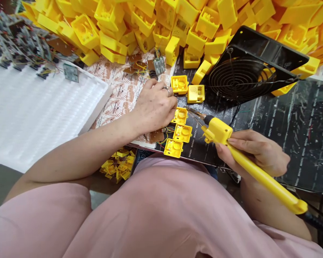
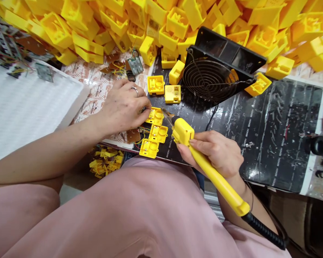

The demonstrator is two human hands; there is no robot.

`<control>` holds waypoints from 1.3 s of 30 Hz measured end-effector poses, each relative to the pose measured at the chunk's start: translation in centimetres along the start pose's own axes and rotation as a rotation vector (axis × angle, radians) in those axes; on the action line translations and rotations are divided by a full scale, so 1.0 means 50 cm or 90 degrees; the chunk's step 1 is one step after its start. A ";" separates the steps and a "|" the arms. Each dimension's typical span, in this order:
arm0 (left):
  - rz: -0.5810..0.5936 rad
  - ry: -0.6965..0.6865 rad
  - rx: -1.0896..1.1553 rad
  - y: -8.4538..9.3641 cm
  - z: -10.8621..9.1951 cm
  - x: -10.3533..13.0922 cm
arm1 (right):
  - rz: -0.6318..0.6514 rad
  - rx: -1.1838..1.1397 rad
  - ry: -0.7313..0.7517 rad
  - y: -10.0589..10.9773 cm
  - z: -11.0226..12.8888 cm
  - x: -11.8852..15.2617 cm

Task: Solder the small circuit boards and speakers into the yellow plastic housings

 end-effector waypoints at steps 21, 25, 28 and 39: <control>0.013 0.137 0.178 0.009 0.070 0.038 | -0.015 0.003 -0.088 0.008 -0.030 0.026; -0.036 0.165 0.219 0.016 0.085 0.055 | -0.012 -0.037 -0.129 0.008 -0.049 0.033; -0.026 0.119 0.211 0.018 0.072 0.053 | -0.014 -0.056 -0.137 0.006 -0.052 0.032; 0.104 0.065 0.087 -0.008 0.030 0.030 | 0.061 -0.128 -0.022 -0.006 -0.043 -0.009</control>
Point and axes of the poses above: each hand's wrist, its own x-axis away from the middle knuckle, its own y-axis out of the back of the hand, z = x × y, the point moved 9 cm from there along -x, towards the middle knuckle, and after that the axes turned 1 degree about x, right-handed, at the moved point
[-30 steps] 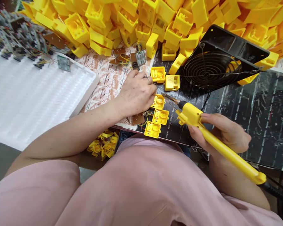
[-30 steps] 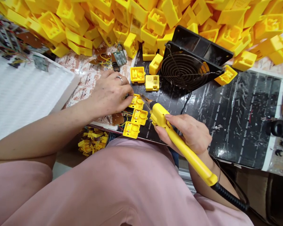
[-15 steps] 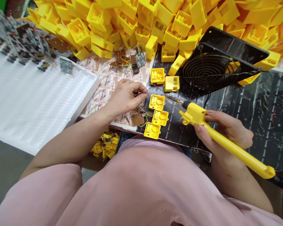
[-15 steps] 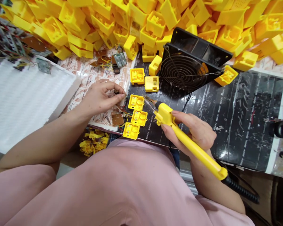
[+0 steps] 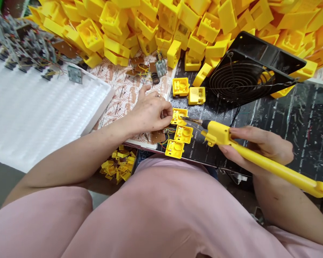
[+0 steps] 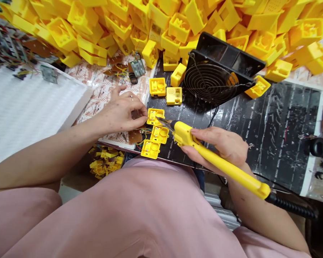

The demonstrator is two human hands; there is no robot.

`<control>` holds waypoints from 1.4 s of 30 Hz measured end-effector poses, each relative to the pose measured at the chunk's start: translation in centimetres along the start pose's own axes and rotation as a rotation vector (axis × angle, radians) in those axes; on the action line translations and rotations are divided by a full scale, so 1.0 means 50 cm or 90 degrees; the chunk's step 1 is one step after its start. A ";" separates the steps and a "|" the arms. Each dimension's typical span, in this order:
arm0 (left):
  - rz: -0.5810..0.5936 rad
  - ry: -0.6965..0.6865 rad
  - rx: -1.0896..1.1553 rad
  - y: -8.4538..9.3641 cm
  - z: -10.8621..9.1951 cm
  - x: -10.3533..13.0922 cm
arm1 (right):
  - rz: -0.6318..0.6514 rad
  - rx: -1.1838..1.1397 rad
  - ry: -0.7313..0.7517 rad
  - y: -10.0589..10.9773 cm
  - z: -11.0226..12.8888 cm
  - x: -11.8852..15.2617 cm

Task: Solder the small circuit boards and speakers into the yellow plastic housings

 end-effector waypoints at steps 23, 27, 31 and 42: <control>0.017 -0.026 -0.008 -0.008 -0.005 -0.008 | 0.127 -0.051 0.164 -0.033 0.048 -0.066; 0.022 -0.023 -0.005 -0.007 -0.006 -0.008 | 0.077 -0.049 0.075 0.002 0.007 -0.043; 0.022 -0.025 -0.006 -0.008 -0.005 -0.010 | 0.019 -0.008 0.028 0.024 -0.013 -0.008; 0.055 -0.007 -0.022 -0.010 -0.009 -0.017 | -0.246 0.079 -0.051 0.074 0.007 0.078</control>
Point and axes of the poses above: each hand's wrist, its own x-axis away from the middle knuckle, its own y-axis out of the back of the hand, z = x × y, the point moved 9 cm from there along -x, towards the middle knuckle, and after that the axes turned 1 degree about x, right-handed, at the moved point
